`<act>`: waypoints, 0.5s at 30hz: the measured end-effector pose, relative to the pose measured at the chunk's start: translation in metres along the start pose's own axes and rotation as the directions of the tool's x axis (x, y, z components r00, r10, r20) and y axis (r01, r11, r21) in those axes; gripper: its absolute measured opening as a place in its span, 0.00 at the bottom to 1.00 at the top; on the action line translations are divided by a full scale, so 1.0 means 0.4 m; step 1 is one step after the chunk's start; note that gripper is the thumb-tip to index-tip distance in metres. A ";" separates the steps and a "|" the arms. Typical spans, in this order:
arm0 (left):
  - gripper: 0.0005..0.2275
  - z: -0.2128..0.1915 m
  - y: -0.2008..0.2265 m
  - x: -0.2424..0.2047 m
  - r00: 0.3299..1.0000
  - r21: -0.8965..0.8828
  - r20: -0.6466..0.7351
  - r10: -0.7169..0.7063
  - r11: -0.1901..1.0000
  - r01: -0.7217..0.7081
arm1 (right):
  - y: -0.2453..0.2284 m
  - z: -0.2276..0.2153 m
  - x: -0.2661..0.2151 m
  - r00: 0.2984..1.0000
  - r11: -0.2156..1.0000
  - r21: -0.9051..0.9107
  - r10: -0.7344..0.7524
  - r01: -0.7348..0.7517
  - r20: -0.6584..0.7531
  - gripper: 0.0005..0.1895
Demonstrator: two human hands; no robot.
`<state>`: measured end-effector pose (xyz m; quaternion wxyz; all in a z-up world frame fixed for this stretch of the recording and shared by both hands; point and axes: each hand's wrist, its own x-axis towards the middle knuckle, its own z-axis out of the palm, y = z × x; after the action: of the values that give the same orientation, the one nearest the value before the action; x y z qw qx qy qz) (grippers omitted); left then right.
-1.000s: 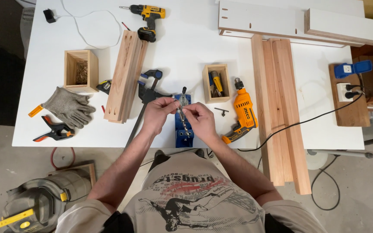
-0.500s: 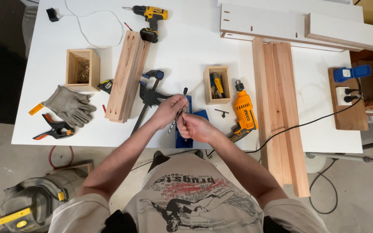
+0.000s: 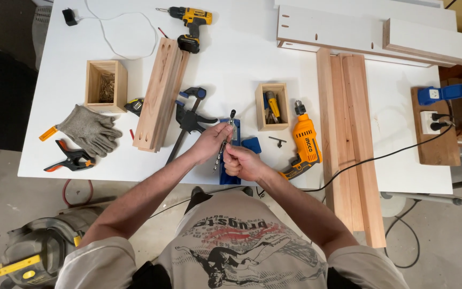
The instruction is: The person assembles a blue Kreg pocket-hole jig by attaching a dust extraction hose and inserting a drill bit. They then secure the drill bit into an orange corded drill and place the drill on the workbench.
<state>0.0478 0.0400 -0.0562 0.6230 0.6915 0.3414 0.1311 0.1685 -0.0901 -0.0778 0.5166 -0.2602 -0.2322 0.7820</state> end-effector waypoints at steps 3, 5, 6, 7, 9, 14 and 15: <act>0.16 0.017 -0.038 -0.014 0.996 0.013 0.082 -0.037 0.999 0.037 | 0.019 -0.025 0.006 1.000 0.996 -0.085 0.014 -0.016 -0.023 0.21; 0.16 -0.016 0.027 -0.046 0.994 0.023 0.102 -0.048 0.999 0.046 | -0.018 0.041 -0.006 1.000 0.992 -0.129 0.000 -0.002 -0.021 0.23; 0.16 -0.029 0.059 -0.070 0.991 0.028 0.116 -0.070 0.997 0.067 | -0.033 0.076 -0.016 1.000 0.986 -0.166 -0.001 -0.002 -0.018 0.25; 0.16 -0.044 0.095 -0.067 0.991 0.028 0.117 -0.071 0.997 0.068 | -0.063 0.077 -0.015 1.000 0.986 -0.165 -0.001 -0.002 -0.019 0.25; 0.14 -0.069 0.152 -0.083 0.977 0.196 0.212 0.000 0.980 -0.042 | -0.099 0.081 -0.020 0.994 0.703 -0.705 0.025 -0.095 -0.109 0.26; 0.16 -0.093 0.089 -0.031 0.993 0.191 0.057 -0.099 0.978 0.086 | -0.151 0.113 -0.031 0.972 0.298 -0.926 0.034 -0.232 -0.233 0.25; 0.18 -0.100 0.075 -0.018 0.991 0.198 -0.010 -0.137 0.971 0.136 | -0.162 0.135 -0.037 0.964 0.284 -0.925 -0.013 -0.250 -0.265 0.24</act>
<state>0.0275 0.0666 -0.0185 0.5592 0.7253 0.3983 0.0518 0.1832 -0.0857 0.0066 0.2228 -0.6173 -0.5716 0.4925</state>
